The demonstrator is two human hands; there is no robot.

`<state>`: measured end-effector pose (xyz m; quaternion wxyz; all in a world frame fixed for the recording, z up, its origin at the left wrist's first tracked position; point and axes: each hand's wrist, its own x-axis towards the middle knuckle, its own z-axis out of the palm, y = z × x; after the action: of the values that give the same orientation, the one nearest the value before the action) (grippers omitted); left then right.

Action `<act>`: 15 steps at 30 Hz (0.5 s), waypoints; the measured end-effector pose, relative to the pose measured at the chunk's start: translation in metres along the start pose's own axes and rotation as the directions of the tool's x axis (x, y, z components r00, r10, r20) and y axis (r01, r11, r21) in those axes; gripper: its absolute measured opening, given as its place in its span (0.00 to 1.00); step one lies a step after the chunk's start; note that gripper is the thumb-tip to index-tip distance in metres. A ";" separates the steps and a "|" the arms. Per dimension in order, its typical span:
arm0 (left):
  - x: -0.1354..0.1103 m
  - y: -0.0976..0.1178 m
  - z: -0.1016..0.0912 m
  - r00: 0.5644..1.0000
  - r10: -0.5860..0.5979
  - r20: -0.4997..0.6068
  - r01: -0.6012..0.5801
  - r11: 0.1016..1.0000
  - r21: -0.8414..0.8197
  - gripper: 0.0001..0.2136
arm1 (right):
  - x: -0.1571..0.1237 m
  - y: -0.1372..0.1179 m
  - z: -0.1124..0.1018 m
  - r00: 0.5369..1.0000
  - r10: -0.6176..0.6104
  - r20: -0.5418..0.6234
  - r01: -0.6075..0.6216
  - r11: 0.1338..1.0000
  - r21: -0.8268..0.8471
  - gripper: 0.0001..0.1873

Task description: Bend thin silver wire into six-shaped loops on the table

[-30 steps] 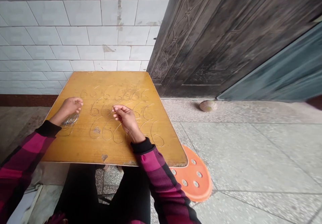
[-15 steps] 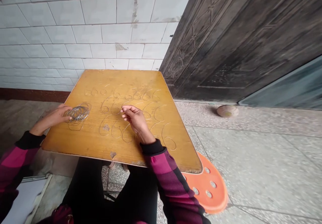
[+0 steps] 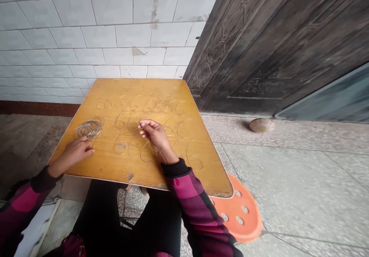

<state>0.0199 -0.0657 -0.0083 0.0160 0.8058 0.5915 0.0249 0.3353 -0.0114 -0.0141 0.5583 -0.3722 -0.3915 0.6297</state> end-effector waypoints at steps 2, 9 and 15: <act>0.001 0.007 0.008 0.999 -0.005 -0.037 0.007 0.999 0.049 0.08 | 0.000 0.000 0.000 1.000 -0.002 0.000 0.002 1.000 -0.002 0.13; 0.007 0.002 -0.007 0.998 0.026 -0.053 -0.026 1.000 -0.010 0.10 | 0.000 0.001 0.000 1.000 0.000 -0.010 0.000 1.000 0.012 0.13; 0.008 -0.030 -0.042 0.988 -0.013 -0.154 -0.054 0.905 -0.422 0.04 | 0.000 0.001 0.000 1.000 0.000 0.000 0.000 1.000 0.002 0.12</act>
<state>-0.0085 -0.0496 0.0317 0.1455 0.7848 0.5626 0.2153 0.3346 -0.0114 -0.0153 0.5585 -0.3717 -0.3911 0.6300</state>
